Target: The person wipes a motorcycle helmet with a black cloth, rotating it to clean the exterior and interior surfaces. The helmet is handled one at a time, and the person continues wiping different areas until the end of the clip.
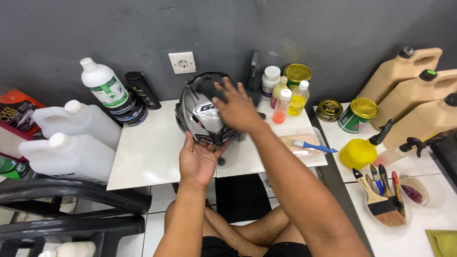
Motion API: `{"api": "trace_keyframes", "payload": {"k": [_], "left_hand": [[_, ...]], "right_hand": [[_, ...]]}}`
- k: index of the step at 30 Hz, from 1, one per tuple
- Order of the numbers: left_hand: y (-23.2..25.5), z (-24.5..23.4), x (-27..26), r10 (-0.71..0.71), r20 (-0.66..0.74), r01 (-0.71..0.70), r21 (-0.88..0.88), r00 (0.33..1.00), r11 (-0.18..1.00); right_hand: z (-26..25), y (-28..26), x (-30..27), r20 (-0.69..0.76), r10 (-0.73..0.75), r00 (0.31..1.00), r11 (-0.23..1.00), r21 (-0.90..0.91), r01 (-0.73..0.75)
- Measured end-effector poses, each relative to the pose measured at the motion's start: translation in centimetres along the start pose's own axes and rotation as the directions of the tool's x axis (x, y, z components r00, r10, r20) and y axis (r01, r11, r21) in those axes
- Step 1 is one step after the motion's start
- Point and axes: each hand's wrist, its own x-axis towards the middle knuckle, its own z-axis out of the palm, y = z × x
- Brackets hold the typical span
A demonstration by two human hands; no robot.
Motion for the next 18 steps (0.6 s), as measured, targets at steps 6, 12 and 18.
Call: {"api": "trace_keyframes", "payload": {"k": [6, 12, 18], "left_hand": [[-0.1, -5.9, 4.9, 0.017, 0.157, -0.011, -0.041, 0.988, 0.999], [0.8, -3.0, 1.4, -0.097, 0.237, 0.130, -0.129, 0.967, 0.983], [1.8, -2.3, 1.0, -0.040, 0.207, 0.057, -0.077, 0.978, 0.995]], "right_hand": [[3.2, -4.0, -5.7, 0.037, -0.536, 0.844, 0.781, -0.358, 0.512], [3.8, -1.0, -10.8, -0.109, -0.676, 0.729, 0.737, -0.105, 0.668], [5.2, 3.2, -15.1, -0.412, -0.396, 0.821, 0.744, 0.380, 0.549]]}}
